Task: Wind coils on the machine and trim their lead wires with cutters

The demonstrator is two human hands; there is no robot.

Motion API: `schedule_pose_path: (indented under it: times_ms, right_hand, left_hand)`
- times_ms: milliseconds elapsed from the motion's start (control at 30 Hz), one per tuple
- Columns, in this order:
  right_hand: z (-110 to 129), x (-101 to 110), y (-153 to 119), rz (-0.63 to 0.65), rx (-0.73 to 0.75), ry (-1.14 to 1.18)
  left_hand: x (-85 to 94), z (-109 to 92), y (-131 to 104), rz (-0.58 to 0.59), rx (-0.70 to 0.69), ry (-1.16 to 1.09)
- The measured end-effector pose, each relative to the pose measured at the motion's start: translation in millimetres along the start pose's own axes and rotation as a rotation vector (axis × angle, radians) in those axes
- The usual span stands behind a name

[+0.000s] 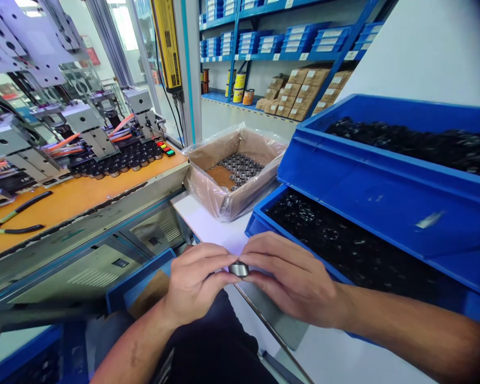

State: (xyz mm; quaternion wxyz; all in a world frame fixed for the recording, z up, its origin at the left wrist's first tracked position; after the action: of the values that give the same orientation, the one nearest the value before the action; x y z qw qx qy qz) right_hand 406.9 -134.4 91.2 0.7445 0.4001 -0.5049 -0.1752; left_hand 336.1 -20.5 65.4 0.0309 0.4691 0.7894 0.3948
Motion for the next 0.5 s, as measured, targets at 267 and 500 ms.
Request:
schedule_pose_path:
  times_ms: [267,500]
  right_hand:
    - [-9.3,-4.6,-8.5,0.002,-0.057,-0.209]
    - [-1.5,-10.2,-11.6,0.08,0.032,-0.209]
  left_hand:
    - [53.4,26.2,19.9,-0.202,0.056,0.436]
    - [172.6,132.2,93.4,-0.32,0.499,1.002]
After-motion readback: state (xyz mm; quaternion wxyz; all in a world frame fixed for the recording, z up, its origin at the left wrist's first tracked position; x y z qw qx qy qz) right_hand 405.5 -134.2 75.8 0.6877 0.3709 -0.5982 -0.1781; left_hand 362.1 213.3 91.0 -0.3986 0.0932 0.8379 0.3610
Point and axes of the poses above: each hand's wrist, its own y-axis towards the middle knuckle, its own x-axis out of the back of the hand, z = x × y, the point moved 8 cm from there along y, towards the middle knuckle, and after that the axes turned 10 degrees about x, right-handed, at the moved point
